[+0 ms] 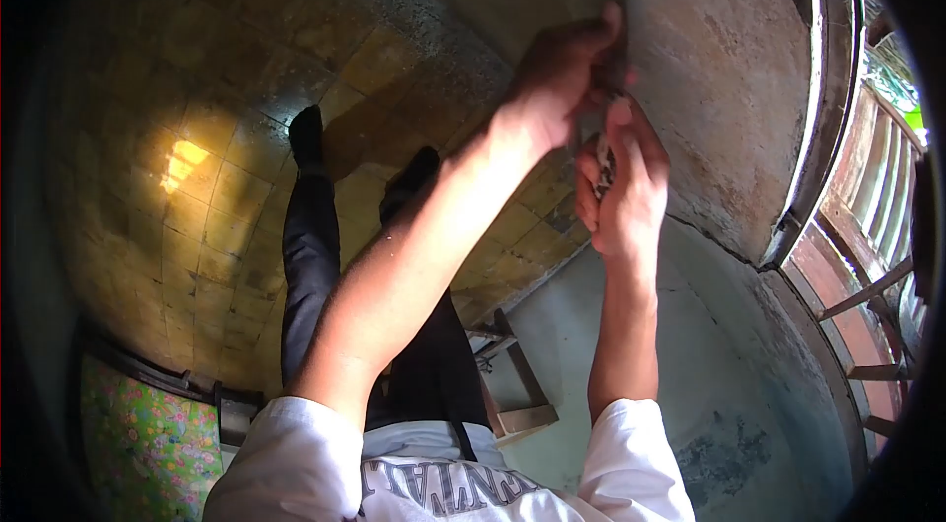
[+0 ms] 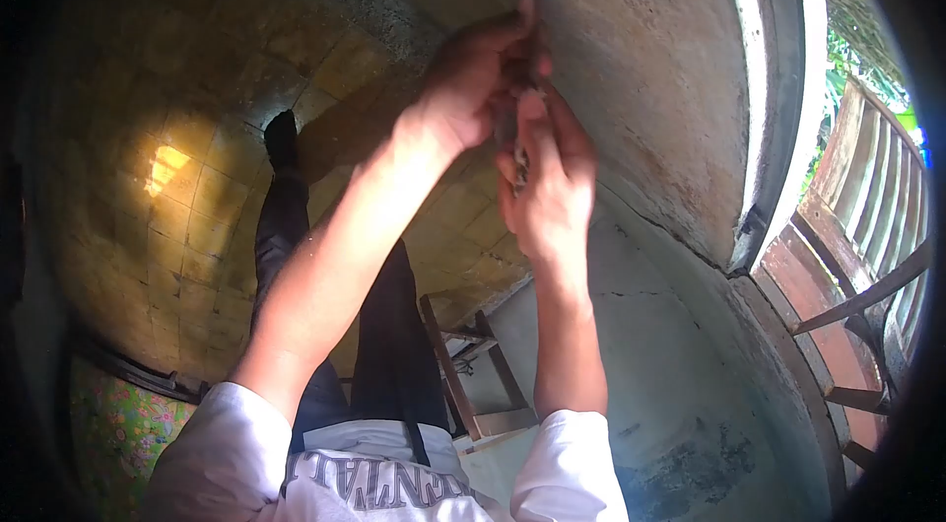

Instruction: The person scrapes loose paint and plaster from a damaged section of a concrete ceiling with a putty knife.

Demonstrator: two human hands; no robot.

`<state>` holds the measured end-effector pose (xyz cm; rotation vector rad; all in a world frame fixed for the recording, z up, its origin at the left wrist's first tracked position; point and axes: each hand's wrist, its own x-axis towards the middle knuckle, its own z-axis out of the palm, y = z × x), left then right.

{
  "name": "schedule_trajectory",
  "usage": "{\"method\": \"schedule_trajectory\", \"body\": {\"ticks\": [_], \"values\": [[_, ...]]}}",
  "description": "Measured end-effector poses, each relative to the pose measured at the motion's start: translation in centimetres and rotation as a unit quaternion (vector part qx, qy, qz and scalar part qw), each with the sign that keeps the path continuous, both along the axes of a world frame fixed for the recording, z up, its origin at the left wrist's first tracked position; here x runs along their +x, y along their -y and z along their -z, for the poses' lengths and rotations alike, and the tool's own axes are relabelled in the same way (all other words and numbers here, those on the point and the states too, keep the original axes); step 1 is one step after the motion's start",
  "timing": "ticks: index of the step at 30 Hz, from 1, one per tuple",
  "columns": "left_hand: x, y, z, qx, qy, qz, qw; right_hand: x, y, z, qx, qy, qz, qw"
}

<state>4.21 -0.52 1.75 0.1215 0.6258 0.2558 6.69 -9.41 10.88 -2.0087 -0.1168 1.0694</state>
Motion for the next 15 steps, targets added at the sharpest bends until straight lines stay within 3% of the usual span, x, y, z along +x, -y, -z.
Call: {"method": "schedule_trajectory", "body": {"ticks": [2,6,11,15], "values": [[0.1,0.1,0.1,-0.007,-0.001,0.010,1.000,-1.5,-1.2,-0.4,-0.025,0.025,0.020,0.999],[-0.3,0.0,-0.4,-0.006,0.004,0.016,1.000,-0.5,0.3,-1.1,0.026,-0.032,0.041,0.998],[-0.1,-0.5,-0.5,-0.035,-0.001,0.000,0.999,-1.0,-1.5,-1.6,-0.041,0.012,0.021,0.999],[-0.2,-0.3,-1.1,-0.035,-0.004,-0.002,0.999,0.2,0.1,-2.5,-0.019,-0.030,-0.007,0.999]]}}
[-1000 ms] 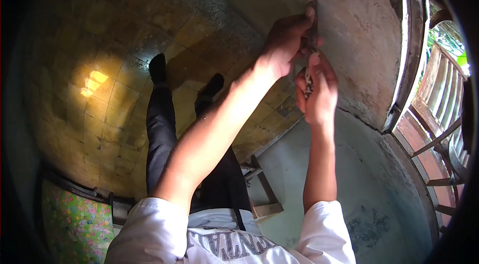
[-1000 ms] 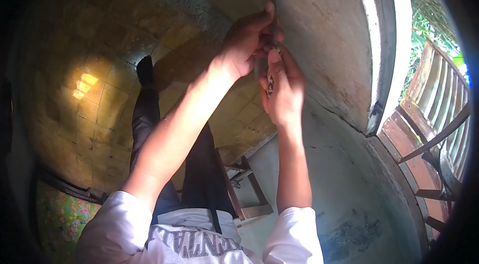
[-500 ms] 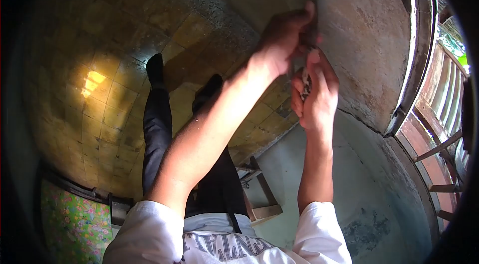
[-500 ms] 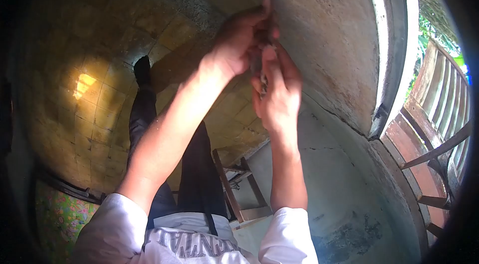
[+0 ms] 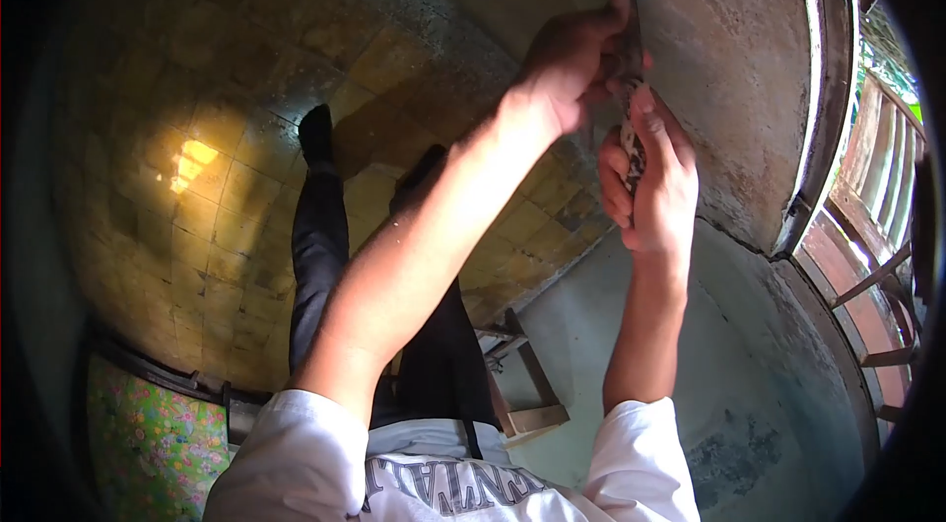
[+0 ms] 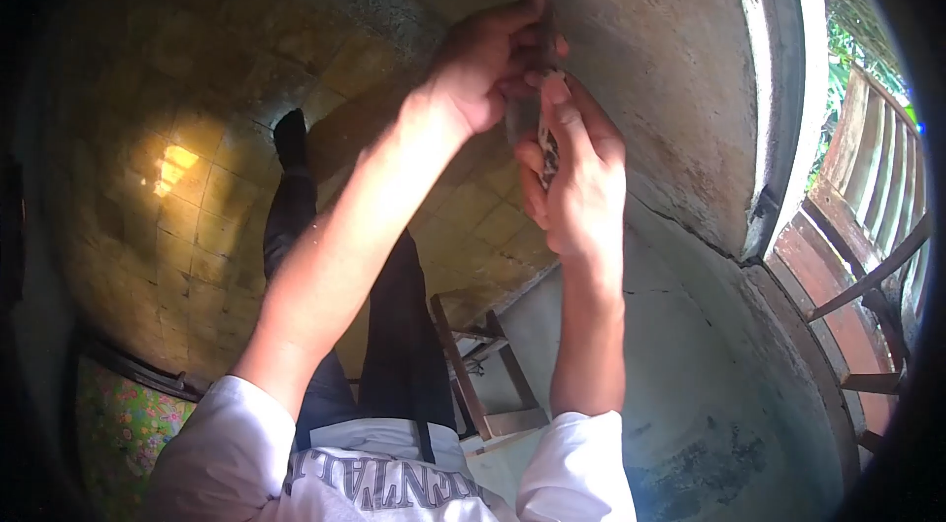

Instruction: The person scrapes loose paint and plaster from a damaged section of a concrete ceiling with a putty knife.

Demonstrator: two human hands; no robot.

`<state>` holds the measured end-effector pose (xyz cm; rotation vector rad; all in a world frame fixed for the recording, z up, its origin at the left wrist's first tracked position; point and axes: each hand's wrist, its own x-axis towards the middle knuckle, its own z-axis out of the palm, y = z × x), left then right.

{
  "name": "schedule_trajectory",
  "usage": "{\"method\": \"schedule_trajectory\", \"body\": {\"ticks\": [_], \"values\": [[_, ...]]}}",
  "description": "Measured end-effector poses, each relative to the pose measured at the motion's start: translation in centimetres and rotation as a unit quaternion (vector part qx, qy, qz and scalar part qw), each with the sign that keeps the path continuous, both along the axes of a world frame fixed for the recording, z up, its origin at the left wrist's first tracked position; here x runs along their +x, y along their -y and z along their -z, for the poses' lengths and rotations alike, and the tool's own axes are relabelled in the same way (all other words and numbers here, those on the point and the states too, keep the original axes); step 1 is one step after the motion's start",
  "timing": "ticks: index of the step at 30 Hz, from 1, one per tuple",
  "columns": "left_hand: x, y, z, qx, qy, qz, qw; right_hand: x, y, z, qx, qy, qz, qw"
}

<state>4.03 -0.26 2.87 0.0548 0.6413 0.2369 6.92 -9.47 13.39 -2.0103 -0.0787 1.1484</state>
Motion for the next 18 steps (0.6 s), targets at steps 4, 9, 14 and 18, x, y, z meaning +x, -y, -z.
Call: {"method": "schedule_trajectory", "body": {"ticks": [4,9,14,18], "values": [[0.4,-1.3,2.6,-0.018,-0.015,-0.051,0.998,1.5,-3.1,1.5,-0.024,-0.025,-0.023,0.999],[-2.1,-0.9,3.0,0.047,-0.037,0.047,0.997,-1.1,-0.7,3.6,-0.006,-0.038,-0.005,0.999],[-1.1,-1.1,1.5,0.118,-0.039,0.050,0.991,0.3,0.6,5.3,0.066,-0.020,-0.016,0.997],[-0.8,-0.8,2.1,0.172,-0.041,0.044,0.983,0.5,1.3,6.8,0.090,0.000,-0.015,0.996]]}}
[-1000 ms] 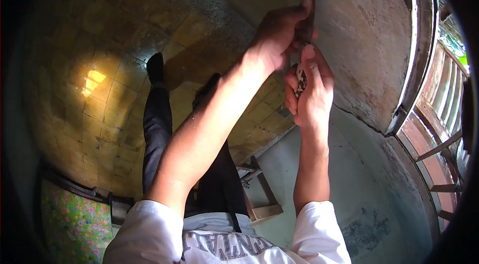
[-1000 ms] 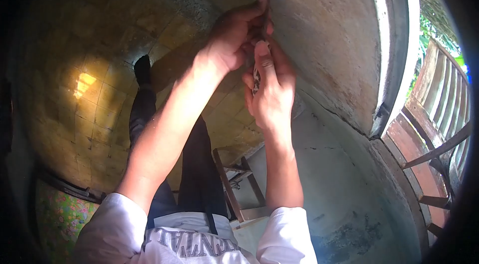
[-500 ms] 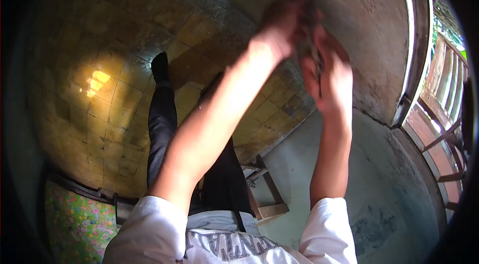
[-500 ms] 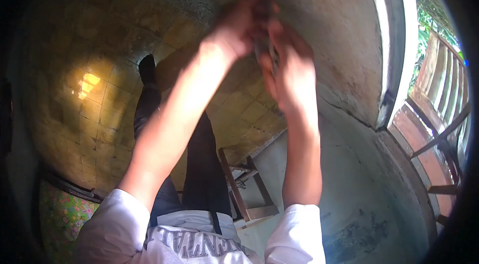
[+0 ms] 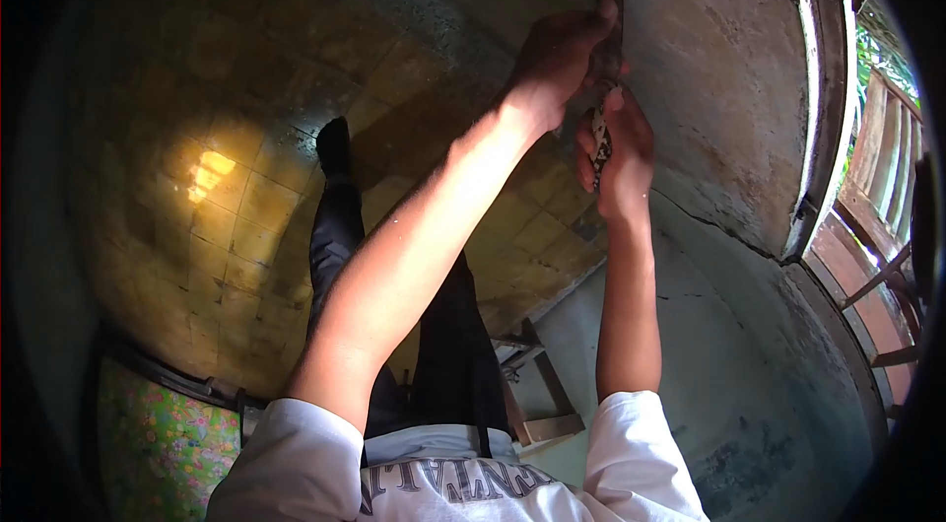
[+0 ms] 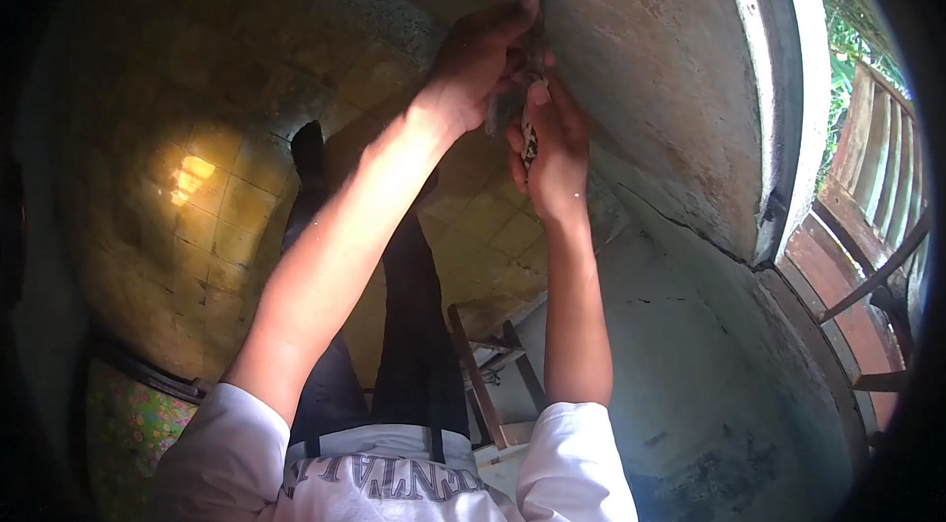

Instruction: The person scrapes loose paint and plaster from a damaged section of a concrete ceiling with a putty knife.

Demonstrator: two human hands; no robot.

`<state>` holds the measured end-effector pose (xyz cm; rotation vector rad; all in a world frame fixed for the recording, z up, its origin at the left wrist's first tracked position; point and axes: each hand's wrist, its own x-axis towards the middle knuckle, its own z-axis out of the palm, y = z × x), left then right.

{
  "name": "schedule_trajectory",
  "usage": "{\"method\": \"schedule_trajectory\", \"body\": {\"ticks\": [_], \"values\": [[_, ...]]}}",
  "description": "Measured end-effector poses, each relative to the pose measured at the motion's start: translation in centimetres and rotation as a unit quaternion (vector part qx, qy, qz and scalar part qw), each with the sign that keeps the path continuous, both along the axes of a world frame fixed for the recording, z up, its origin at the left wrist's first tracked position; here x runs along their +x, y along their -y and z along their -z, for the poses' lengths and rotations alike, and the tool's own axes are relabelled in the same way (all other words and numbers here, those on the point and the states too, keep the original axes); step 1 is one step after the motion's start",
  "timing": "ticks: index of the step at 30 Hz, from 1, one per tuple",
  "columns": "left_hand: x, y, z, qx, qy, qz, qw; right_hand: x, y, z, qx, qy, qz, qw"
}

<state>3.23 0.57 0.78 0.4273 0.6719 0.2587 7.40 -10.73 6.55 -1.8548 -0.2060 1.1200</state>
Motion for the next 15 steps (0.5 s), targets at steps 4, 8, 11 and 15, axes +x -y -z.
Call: {"method": "schedule_trajectory", "body": {"ticks": [4,8,11,15], "values": [[0.1,0.7,-0.4,-0.038,0.018,0.006,0.999,-0.5,0.4,-2.0,-0.018,0.010,0.003,1.000],[0.9,1.8,-0.8,-0.150,0.041,-0.017,0.988,0.3,-0.8,-5.6,-0.006,-0.011,-0.043,0.999],[1.9,2.6,-1.2,-0.209,0.056,-0.065,0.974,0.9,-1.2,-7.2,-0.028,0.029,-0.050,0.998],[2.4,3.2,-1.4,-0.209,0.053,-0.089,0.972,0.3,-1.6,-6.9,-0.010,0.099,-0.077,0.992]]}}
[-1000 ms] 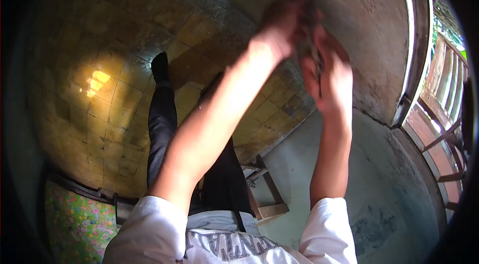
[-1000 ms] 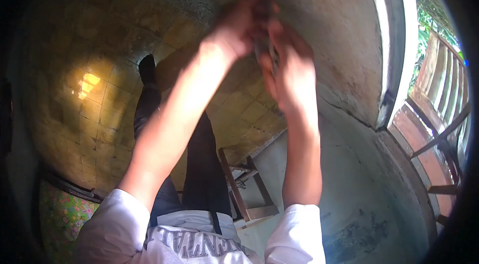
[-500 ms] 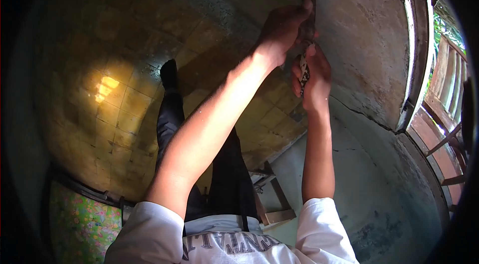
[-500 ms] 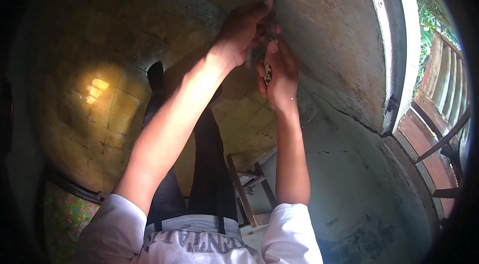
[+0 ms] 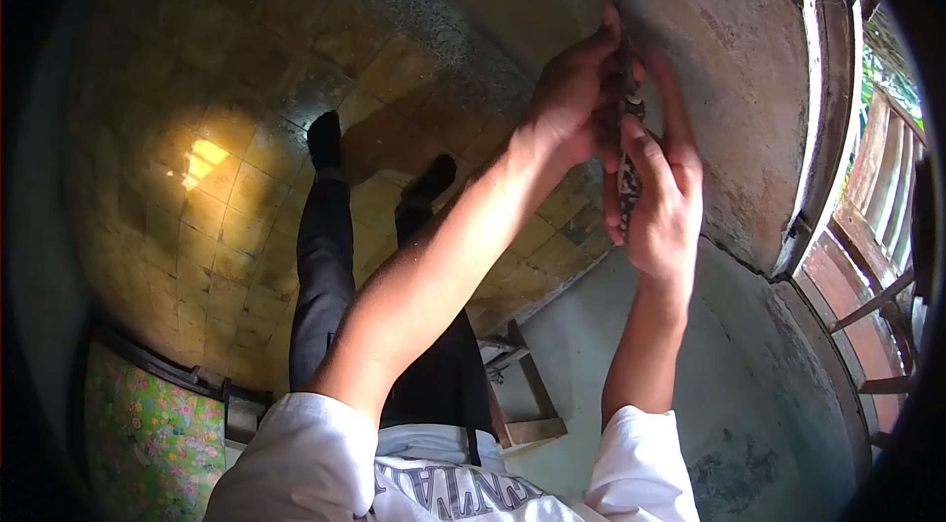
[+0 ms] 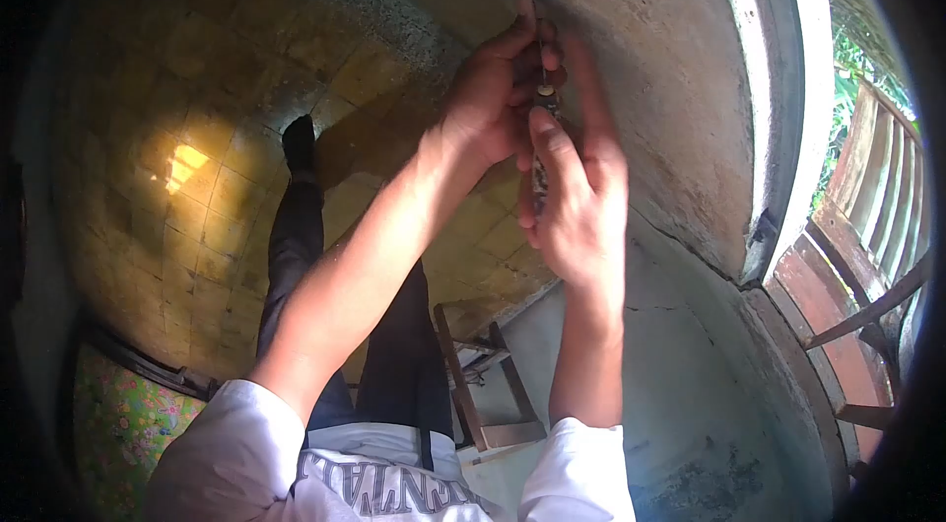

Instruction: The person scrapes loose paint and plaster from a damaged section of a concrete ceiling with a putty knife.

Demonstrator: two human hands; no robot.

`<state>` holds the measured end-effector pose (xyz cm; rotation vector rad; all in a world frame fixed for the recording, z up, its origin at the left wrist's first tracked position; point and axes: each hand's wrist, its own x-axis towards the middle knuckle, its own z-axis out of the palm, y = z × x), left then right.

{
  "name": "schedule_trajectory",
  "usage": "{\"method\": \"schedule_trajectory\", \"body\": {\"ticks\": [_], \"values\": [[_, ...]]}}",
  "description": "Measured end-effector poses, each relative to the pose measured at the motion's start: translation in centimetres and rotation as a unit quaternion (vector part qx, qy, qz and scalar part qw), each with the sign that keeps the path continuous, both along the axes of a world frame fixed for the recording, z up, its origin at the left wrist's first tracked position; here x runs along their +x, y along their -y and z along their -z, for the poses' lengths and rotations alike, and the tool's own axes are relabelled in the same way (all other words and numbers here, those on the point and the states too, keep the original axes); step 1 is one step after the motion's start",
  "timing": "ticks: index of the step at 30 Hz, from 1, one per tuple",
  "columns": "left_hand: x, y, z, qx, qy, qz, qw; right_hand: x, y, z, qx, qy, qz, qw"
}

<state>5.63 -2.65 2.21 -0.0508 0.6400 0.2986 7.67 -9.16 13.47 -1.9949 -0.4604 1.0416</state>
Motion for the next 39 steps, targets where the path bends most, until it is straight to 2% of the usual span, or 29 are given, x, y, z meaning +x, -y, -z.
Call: {"method": "schedule_trajectory", "body": {"ticks": [2,5,8,14,17,20,23,24,26,29,31,34,37,39], "values": [[-0.5,-0.3,-0.1,0.008,-0.022,0.021,1.000,-0.5,-0.3,0.6,0.013,-0.004,0.017,1.000],[-1.9,-1.4,-0.5,0.016,0.016,0.072,0.997,-1.1,-0.6,0.7,0.017,-0.040,0.054,0.998],[-1.5,-1.6,-1.0,-0.007,-0.008,0.078,0.997,-1.5,-0.6,0.3,0.027,-0.042,0.063,0.997],[-1.0,-1.5,-0.9,-0.006,-0.018,0.042,0.999,-1.6,-1.7,0.1,0.007,-0.029,0.059,0.998],[-1.2,-1.3,-1.0,-0.011,0.028,0.040,0.999,-1.3,-1.2,-0.3,0.002,-0.028,0.062,0.998],[-0.4,-1.6,-1.8,-0.043,-0.034,0.030,0.998,-1.1,-1.5,-0.6,-0.003,-0.042,0.070,0.997],[-1.2,-2.9,-0.7,0.001,-0.064,0.024,0.998,-1.2,-2.7,0.0,-0.027,-0.018,0.047,0.998],[-1.6,-3.8,-0.5,-0.015,-0.020,0.009,1.000,-1.5,-3.3,0.2,-0.033,-0.005,0.035,0.999],[-1.9,-4.6,-1.1,0.002,-0.031,0.045,0.998,-1.7,-3.8,0.9,-0.001,0.005,0.021,1.000],[-1.9,-2.4,-2.1,0.001,-0.050,0.096,0.994,-2.4,-1.7,-0.2,0.003,-0.003,0.061,0.998],[-1.5,-2.3,-2.1,-0.022,-0.035,0.057,0.997,-2.0,-1.5,0.1,0.017,-0.020,0.062,0.998],[-1.9,-2.1,-1.2,0.007,-0.002,0.049,0.999,-2.0,-1.5,0.7,0.004,-0.017,0.059,0.998],[-1.7,-2.1,-0.6,0.030,0.009,0.054,0.998,-1.9,-0.8,1.2,0.036,-0.037,0.072,0.996],[-1.3,-2.4,-0.5,0.021,-0.026,0.061,0.998,-2.1,-1.3,1.0,0.026,-0.037,0.070,0.997]]}}
